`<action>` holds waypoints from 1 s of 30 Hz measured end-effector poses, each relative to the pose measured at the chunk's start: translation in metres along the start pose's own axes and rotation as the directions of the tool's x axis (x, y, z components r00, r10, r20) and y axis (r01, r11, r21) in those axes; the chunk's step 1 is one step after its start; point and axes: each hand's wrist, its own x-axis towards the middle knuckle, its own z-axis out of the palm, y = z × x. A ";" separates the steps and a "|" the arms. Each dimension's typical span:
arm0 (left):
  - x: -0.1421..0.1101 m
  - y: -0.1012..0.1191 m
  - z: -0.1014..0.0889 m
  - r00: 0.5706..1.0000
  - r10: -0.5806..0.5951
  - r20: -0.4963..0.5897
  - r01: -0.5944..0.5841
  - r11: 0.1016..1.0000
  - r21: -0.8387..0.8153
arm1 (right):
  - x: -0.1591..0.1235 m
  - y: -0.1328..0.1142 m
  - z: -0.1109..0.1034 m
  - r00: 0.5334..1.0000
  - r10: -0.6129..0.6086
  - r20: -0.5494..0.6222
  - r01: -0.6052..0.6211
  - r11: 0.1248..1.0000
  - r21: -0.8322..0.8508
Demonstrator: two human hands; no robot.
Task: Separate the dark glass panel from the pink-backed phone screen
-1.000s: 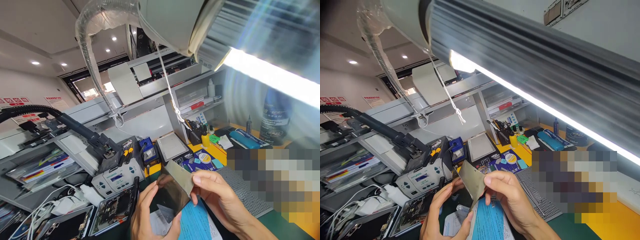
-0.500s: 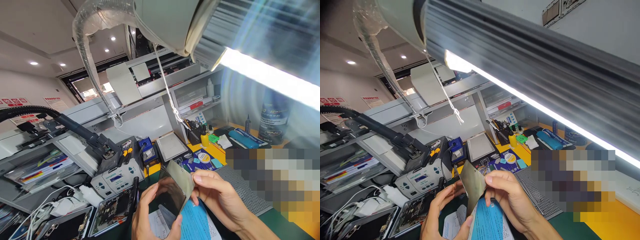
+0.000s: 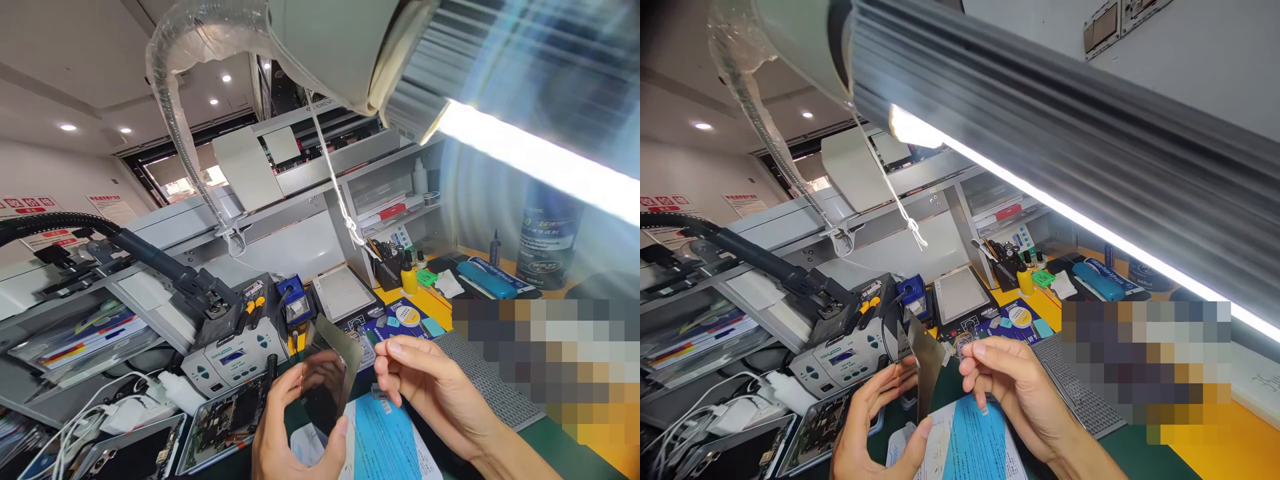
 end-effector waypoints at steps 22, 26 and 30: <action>0.023 -0.016 -0.015 0.966 0.260 -0.003 -0.256 0.955 0.149 | -0.021 0.016 0.005 0.979 -0.190 -0.073 0.130 0.860 -0.494; 0.022 -0.006 -0.019 0.979 0.204 -0.004 -0.203 0.975 0.094 | -0.057 0.029 0.020 0.988 -0.106 -0.116 0.030 0.852 -0.522; 0.019 0.003 -0.020 0.982 0.184 0.033 -0.185 0.982 0.041 | -0.075 0.036 0.029 0.993 -0.014 -0.113 -0.046 0.855 -0.517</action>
